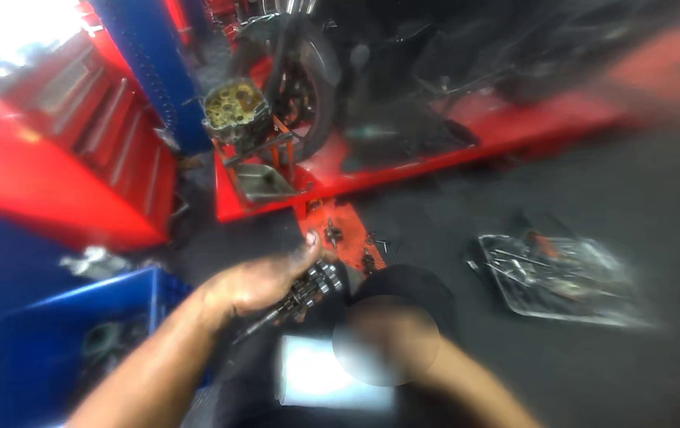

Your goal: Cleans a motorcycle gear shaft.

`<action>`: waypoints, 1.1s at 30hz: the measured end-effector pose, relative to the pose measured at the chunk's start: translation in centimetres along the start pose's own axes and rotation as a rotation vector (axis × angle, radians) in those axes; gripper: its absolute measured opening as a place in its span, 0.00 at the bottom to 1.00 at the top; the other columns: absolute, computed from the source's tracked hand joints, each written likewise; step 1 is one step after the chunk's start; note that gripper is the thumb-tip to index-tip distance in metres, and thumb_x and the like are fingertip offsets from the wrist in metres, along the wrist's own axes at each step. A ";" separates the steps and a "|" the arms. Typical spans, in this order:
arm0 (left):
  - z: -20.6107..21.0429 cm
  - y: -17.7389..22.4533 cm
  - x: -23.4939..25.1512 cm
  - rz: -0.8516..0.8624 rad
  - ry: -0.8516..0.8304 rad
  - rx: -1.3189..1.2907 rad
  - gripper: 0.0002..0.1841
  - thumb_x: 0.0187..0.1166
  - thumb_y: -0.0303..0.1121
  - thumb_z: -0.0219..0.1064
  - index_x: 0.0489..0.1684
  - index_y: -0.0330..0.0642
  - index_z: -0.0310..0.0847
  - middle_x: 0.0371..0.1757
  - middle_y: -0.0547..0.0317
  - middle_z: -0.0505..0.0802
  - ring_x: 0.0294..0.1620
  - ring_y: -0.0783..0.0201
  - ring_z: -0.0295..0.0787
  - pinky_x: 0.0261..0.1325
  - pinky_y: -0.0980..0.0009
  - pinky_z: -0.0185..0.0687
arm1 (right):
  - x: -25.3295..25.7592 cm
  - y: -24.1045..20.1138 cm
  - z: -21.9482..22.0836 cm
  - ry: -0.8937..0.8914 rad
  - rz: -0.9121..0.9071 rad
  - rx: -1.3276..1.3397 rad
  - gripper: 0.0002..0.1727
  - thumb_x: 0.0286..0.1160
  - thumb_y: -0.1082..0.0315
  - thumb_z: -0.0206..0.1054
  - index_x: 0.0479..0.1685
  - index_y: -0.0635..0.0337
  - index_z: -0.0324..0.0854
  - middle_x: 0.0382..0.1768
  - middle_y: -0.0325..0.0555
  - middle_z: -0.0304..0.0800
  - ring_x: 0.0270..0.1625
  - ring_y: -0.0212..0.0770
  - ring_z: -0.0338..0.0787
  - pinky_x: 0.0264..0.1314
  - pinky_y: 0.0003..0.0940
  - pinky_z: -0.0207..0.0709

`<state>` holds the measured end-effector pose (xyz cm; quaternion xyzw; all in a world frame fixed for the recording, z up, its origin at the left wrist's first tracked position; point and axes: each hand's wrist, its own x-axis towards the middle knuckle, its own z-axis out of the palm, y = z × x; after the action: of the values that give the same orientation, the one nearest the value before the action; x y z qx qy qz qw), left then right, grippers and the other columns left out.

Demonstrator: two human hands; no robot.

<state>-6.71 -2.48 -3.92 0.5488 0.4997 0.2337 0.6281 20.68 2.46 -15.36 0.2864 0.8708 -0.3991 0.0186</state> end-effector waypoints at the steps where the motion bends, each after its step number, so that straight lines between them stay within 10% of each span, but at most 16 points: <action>1: 0.0 0.0 0.0 -0.006 0.010 0.016 0.48 0.77 0.79 0.31 0.80 0.53 0.72 0.46 0.51 0.91 0.32 0.61 0.90 0.28 0.70 0.86 | -0.2 0.1 0.1 0.023 -0.016 0.009 0.21 0.89 0.48 0.53 0.43 0.51 0.87 0.43 0.42 0.89 0.53 0.41 0.88 0.61 0.46 0.80; 6: -0.3 -0.7 0.6 -0.023 -0.014 0.045 0.40 0.85 0.72 0.32 0.81 0.55 0.71 0.45 0.52 0.91 0.31 0.62 0.89 0.27 0.71 0.85 | -0.7 0.2 -0.4 -0.088 0.055 0.080 0.32 0.80 0.34 0.59 0.69 0.47 0.84 0.58 0.43 0.88 0.60 0.42 0.86 0.68 0.50 0.79; 13: -0.6 -1.7 1.4 -0.095 -0.007 0.101 0.40 0.82 0.74 0.38 0.82 0.58 0.70 0.46 0.54 0.91 0.33 0.63 0.89 0.29 0.70 0.85 | -0.2 2.2 0.9 0.074 -0.193 0.073 0.19 0.87 0.48 0.58 0.41 0.46 0.92 0.45 0.32 0.92 0.55 0.29 0.88 0.63 0.34 0.80; 18: -0.6 -2.1 2.1 -0.183 0.004 0.075 0.38 0.85 0.70 0.34 0.82 0.59 0.69 0.43 0.54 0.90 0.28 0.64 0.86 0.25 0.72 0.82 | -0.8 2.1 3.2 0.328 -0.289 -0.054 0.20 0.92 0.51 0.51 0.41 0.50 0.85 0.41 0.38 0.89 0.51 0.36 0.88 0.57 0.36 0.83; 26: 0.8 -0.2 4.0 -0.159 -0.064 0.223 0.34 0.89 0.65 0.35 0.78 0.56 0.73 0.41 0.57 0.89 0.30 0.67 0.85 0.29 0.71 0.82 | -4.8 -2.0 0.9 0.328 -0.458 0.530 0.17 0.94 0.54 0.51 0.47 0.57 0.80 0.41 0.41 0.89 0.44 0.30 0.89 0.50 0.28 0.86; 30: 2.8 1.7 5.2 -0.082 -0.193 0.462 0.33 0.93 0.58 0.33 0.82 0.49 0.72 0.71 0.52 0.87 0.67 0.62 0.85 0.71 0.53 0.79 | -6.0 -5.6 0.3 0.367 -0.554 0.458 0.17 0.94 0.58 0.52 0.46 0.63 0.78 0.36 0.48 0.84 0.40 0.32 0.87 0.46 0.26 0.83; 33: 4.7 2.2 5.6 -0.077 -0.254 0.473 0.35 0.93 0.59 0.31 0.82 0.47 0.72 0.73 0.50 0.85 0.73 0.59 0.81 0.78 0.51 0.72 | -6.5 -7.6 0.3 0.516 -0.552 0.340 0.15 0.93 0.61 0.53 0.43 0.62 0.78 0.35 0.49 0.85 0.40 0.37 0.87 0.46 0.28 0.82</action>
<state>0.16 0.75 -4.48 0.6857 0.4782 0.0160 0.5485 22.17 -4.83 -8.70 0.1318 0.8128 -0.4423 -0.3555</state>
